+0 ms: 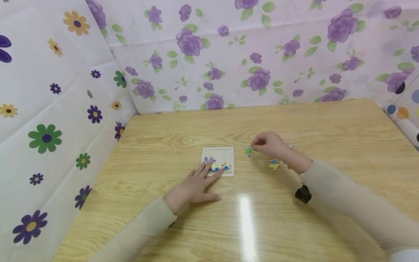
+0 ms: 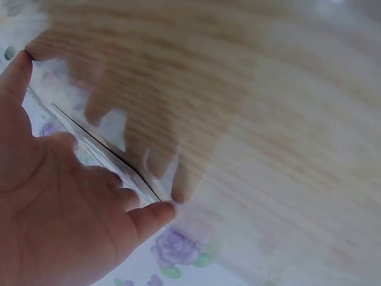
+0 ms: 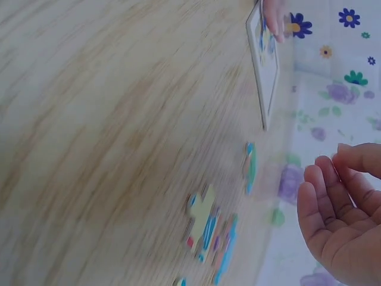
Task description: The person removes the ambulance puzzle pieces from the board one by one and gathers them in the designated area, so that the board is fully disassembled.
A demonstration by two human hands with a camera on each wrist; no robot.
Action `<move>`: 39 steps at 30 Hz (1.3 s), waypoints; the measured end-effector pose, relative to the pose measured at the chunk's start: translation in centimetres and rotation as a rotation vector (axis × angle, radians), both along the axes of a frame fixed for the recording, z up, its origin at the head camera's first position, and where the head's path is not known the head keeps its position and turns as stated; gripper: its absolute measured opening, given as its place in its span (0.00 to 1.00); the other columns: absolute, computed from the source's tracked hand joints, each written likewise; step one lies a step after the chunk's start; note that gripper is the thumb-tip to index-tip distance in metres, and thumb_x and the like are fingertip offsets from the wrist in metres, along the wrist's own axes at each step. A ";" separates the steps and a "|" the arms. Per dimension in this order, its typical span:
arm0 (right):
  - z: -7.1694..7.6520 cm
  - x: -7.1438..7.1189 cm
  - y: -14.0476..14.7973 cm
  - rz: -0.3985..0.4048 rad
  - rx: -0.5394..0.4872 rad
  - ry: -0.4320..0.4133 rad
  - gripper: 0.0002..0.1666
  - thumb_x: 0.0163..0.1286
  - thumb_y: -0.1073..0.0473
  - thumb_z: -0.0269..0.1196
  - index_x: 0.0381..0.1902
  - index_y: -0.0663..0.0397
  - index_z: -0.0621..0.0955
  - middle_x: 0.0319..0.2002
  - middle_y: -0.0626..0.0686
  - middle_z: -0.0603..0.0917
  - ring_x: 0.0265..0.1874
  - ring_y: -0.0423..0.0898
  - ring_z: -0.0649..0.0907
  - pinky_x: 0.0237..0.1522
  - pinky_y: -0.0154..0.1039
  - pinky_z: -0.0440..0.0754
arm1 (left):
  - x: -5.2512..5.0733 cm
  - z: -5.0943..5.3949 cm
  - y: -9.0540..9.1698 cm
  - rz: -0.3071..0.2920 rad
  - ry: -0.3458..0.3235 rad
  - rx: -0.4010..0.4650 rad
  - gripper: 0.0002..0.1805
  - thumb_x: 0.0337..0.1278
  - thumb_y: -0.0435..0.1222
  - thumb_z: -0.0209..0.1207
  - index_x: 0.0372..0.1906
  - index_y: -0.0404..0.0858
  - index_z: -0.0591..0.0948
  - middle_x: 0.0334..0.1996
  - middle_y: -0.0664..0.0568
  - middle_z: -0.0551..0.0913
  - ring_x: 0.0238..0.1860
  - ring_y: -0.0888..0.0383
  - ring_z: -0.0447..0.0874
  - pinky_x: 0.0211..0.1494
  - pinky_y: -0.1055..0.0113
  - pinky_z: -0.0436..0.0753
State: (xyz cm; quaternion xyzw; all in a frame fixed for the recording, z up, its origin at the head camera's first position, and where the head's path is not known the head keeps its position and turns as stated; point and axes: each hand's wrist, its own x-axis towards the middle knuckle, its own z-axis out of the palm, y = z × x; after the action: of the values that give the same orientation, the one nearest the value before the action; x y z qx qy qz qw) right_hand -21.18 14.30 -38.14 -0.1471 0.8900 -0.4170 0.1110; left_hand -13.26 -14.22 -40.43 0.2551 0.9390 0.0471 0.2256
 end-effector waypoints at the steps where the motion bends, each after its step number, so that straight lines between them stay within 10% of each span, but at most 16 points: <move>1: 0.0 0.0 -0.4 0.008 -0.001 0.009 0.09 0.67 0.60 0.61 0.38 0.60 0.83 0.37 0.55 0.84 0.34 0.45 0.78 0.36 0.36 0.76 | 0.0 -0.1 -0.1 -0.017 0.014 0.010 0.47 0.58 0.65 0.50 0.76 0.58 0.43 0.76 0.42 0.33 0.76 0.44 0.31 0.74 0.42 0.47; 16: 0.3 0.1 -5.7 0.099 -0.129 0.036 0.07 0.66 0.62 0.62 0.36 0.61 0.84 0.35 0.55 0.85 0.32 0.42 0.79 0.34 0.34 0.78 | 0.2 -0.5 -1.8 -0.327 0.228 0.175 0.36 0.64 0.52 0.54 0.71 0.38 0.64 0.73 0.46 0.57 0.73 0.47 0.56 0.71 0.48 0.61; 39: -2.4 -0.4 -9.7 0.125 -0.131 0.007 0.09 0.66 0.63 0.61 0.41 0.62 0.83 0.38 0.56 0.85 0.35 0.44 0.81 0.39 0.35 0.79 | 0.0 -0.9 -2.3 -0.300 0.212 0.190 0.34 0.65 0.52 0.53 0.70 0.37 0.65 0.73 0.48 0.59 0.72 0.52 0.58 0.72 0.52 0.61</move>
State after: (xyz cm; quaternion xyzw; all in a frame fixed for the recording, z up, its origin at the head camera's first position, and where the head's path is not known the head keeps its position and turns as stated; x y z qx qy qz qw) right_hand -21.53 4.58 -40.53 -0.2107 0.8503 -0.4661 0.1236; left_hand -13.23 -16.55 -41.36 0.4159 0.9003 0.0743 0.1047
